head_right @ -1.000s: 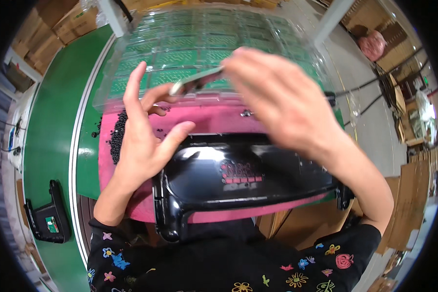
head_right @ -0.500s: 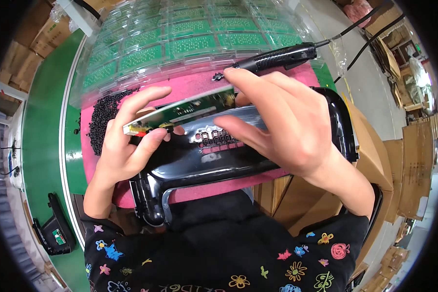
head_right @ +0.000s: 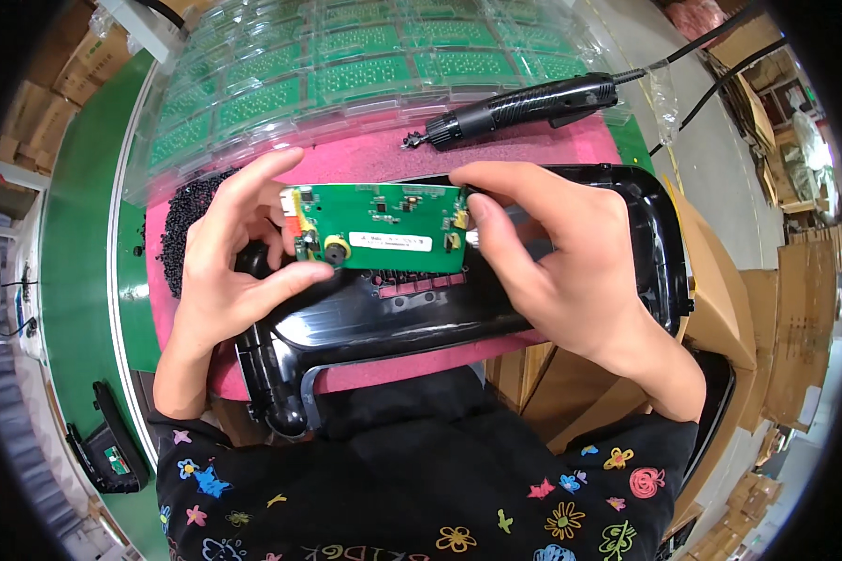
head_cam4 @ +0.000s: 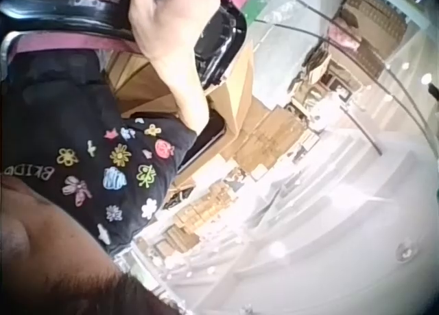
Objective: The person is assembling electronic components by placing a PCB into a plastic casing and securing it with screws using an electric screwdriver.
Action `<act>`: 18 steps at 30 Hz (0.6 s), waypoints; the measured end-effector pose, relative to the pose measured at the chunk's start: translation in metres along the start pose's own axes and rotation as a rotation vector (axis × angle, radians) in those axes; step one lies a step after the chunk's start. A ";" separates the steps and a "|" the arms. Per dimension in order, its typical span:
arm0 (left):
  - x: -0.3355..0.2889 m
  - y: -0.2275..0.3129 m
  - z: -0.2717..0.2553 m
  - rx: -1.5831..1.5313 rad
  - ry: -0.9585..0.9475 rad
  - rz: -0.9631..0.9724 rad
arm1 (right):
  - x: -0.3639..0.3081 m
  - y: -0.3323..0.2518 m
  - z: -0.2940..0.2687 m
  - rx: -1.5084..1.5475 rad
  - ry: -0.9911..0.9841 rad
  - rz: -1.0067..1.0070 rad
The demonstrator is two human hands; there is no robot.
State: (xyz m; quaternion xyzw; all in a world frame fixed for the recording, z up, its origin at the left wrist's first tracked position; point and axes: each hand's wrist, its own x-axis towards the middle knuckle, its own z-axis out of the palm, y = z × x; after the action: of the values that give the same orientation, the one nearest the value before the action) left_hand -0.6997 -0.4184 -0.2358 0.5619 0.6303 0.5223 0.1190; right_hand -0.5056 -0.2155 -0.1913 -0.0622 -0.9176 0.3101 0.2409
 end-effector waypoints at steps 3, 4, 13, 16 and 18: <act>0.003 0.000 -0.010 0.103 -0.138 0.006 | -0.003 0.001 0.005 0.211 0.000 0.299; 0.001 -0.002 -0.010 0.125 -0.166 -0.011 | -0.004 0.001 0.004 0.210 -0.006 0.302; -0.002 0.003 -0.002 0.130 -0.404 -0.058 | -0.025 0.009 -0.014 0.252 -0.543 0.334; 0.001 -0.003 -0.002 0.166 -0.438 -0.110 | -0.024 0.023 -0.008 0.167 -0.443 0.235; 0.004 -0.005 -0.003 0.208 -0.393 -0.162 | -0.017 0.033 -0.003 0.174 -0.356 0.163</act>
State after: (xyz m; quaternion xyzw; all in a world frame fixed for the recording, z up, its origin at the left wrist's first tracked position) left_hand -0.7061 -0.4154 -0.2363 0.6097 0.6883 0.3242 0.2223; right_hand -0.4906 -0.1914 -0.2159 -0.0595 -0.9074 0.4125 0.0534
